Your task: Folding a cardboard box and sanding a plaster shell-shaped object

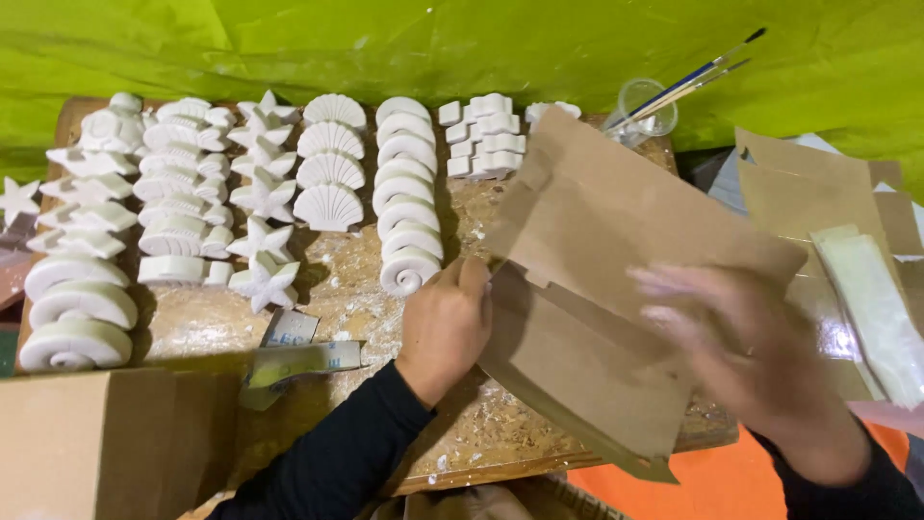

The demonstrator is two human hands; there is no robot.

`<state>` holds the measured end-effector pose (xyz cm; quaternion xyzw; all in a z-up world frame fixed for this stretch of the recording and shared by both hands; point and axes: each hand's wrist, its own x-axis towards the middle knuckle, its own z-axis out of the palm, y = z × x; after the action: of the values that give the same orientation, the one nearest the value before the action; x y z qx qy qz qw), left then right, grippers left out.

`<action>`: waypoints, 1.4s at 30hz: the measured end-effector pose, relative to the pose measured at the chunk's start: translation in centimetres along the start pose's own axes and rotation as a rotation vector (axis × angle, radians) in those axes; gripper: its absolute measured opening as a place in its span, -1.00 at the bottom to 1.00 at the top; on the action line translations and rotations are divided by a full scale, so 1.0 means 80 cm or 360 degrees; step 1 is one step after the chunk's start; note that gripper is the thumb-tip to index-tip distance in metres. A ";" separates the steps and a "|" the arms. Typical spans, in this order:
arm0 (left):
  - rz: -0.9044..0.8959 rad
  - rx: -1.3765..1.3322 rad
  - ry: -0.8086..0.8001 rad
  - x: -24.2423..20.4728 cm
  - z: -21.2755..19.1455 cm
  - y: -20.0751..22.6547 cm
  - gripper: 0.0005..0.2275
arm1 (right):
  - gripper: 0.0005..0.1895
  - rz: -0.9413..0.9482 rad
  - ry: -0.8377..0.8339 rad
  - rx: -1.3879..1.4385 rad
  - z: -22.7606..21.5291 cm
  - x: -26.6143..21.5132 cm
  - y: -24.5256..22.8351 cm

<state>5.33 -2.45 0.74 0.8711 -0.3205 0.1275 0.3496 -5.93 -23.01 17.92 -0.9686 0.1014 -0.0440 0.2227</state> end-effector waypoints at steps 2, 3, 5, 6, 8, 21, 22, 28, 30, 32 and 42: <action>0.0001 0.0017 0.0027 0.003 -0.006 -0.003 -0.90 | -0.79 0.0010 0.0362 -0.0055 -0.004 -0.031 0.034; -0.0014 0.0035 0.0055 0.003 -0.008 -0.005 -0.87 | -0.91 0.0015 0.0710 -0.0111 -0.005 -0.048 0.051; -0.0026 0.0105 0.0045 0.000 -0.006 -0.012 -0.85 | -0.84 0.0100 0.0782 -0.0090 0.017 -0.055 0.107; -0.0044 0.0172 0.0025 -0.001 -0.004 -0.015 -0.82 | -0.76 0.0193 0.0846 -0.0068 0.028 -0.061 0.135; -0.0045 0.0189 0.0021 0.000 -0.010 -0.013 -0.90 | -0.84 0.0146 0.0676 0.0014 0.025 -0.031 0.092; 0.0166 0.0916 -0.0052 0.008 -0.034 0.012 -0.73 | -0.47 0.0486 0.0701 0.1166 0.108 -0.069 0.184; 0.0177 0.0910 -0.0057 0.008 -0.035 0.019 -0.73 | -0.47 0.0496 0.0710 0.1165 0.106 -0.073 0.188; 0.0419 0.0877 0.0080 0.006 -0.037 0.059 -0.74 | -0.34 0.0526 0.0338 0.0086 0.126 -0.097 0.234; 0.0404 0.0695 -0.0269 0.008 -0.040 0.073 -0.83 | -0.28 0.0681 0.0315 0.0413 0.130 -0.098 0.231; 0.0450 0.0625 -0.0250 0.000 -0.028 0.076 -0.80 | -0.24 0.0679 0.0367 0.0709 0.130 -0.094 0.203; 0.0954 -0.0122 -0.0692 -0.043 -0.006 0.151 -0.42 | -0.26 0.0558 0.0781 0.1278 0.151 -0.092 0.164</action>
<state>-5.07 -7.16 5.92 0.7316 -0.6327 0.0240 0.2529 -13.86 -27.84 0.98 -0.7358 0.2870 -0.2681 0.5516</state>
